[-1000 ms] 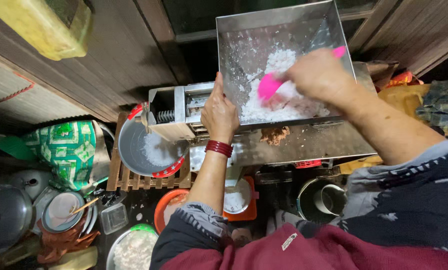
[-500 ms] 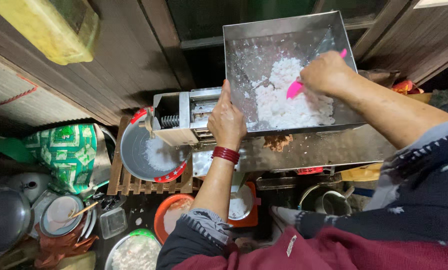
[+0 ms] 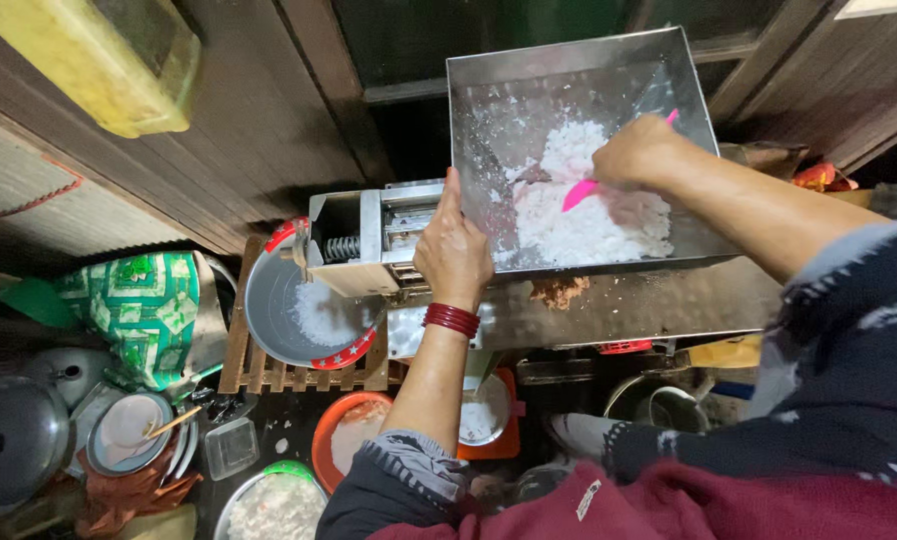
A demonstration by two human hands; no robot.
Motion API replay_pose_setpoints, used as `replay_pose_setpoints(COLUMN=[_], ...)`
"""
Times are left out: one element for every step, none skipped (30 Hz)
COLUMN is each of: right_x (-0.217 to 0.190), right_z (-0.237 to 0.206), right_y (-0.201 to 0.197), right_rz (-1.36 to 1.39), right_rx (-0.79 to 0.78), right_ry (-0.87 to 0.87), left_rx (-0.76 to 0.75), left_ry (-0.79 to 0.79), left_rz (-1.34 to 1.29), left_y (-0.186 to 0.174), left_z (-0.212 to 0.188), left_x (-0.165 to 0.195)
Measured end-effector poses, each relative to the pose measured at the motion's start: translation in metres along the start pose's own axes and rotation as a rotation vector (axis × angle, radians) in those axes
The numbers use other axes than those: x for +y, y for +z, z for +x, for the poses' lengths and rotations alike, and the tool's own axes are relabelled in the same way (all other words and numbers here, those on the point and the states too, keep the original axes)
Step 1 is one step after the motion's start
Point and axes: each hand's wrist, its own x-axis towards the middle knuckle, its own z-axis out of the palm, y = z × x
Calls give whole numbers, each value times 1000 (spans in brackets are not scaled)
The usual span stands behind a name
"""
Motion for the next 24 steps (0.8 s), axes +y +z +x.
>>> replay_pose_setpoints(right_x=[2, -1, -10, -24, -35, -44, -56, -61, -61, -58, -53, -45, -38, -29, -22, -16, -12, -7, -4, -4, -8, -14, -26, -41], right_z=[-8, -14, -14, -9, -6, 1, 12, 24, 34, 42, 47, 49, 49, 43, 36, 28, 18, 5, -7, -17, -24, -27, -26, -20], right_y=[-4, -8, -11, -13, -12, -7, -2, 3, 10, 16, 22, 25, 26, 25, 21, 14, 6, 0, -7, -13, -16, -17, -17, -14], right_rz=[-50, -102, -40, 25, 90, 77, 65, 106, 147, 190, 139, 85, 39, 28, 18, 5, -52, -110, -171, -121, -71, -21, 29, 80], right_rx=[80, 159, 174, 189, 204, 288, 373, 300, 224, 149, 85, 23, -37, -35, -26, -17, 12, 39, 67, 154, 240, 324, 423, 521], right_ry=[-15, -30, -15, 5, 27, -31, -90, -73, -55, -37, -42, -50, -56, -47, -37, -28, -27, -25, -22, -18, -15, -15, -128, -238], left_rx=[-23, -45, -30, -15, 0, -22, -44, -68, -73, -78, -83, -65, -51, -34, -22, -9, 0, -13, -23, -33, -40, -49, -59, -62], left_ry=[-16, -34, -26, -14, 1, -24, -49, -74, -81, -86, -97, -79, -55, -26, -20, -17, -14, -21, -29, -36, -46, -60, -74, -75], left_rz=[9, 17, 10, 3, -5, 7, 19, 30, 31, 34, 33, 24, 19, 11, 17, 21, 27, 30, 32, 34, 18, 3, -12, 1], left_y=[1, 0, 0, -2, -4, -5, -6, -7, -7, -7, -6, -5, -4, -3, -3, -2, -2, -2, -2, -1, -2, -1, -1, 0], left_z=[0, 0, -1, -2, -2, -2, -2, -2, -3, -2, -3, -3, -3, -3, -2, -1, -1, -1, -1, -1, -1, -1, -2, -2], left_x=[-1, -1, -1, -1, 0, 1, 2, 2, 3, 3, 4, 4, 2, 2, 1, 1, 0, 0, 0, 1, 1, 1, 2, 2])
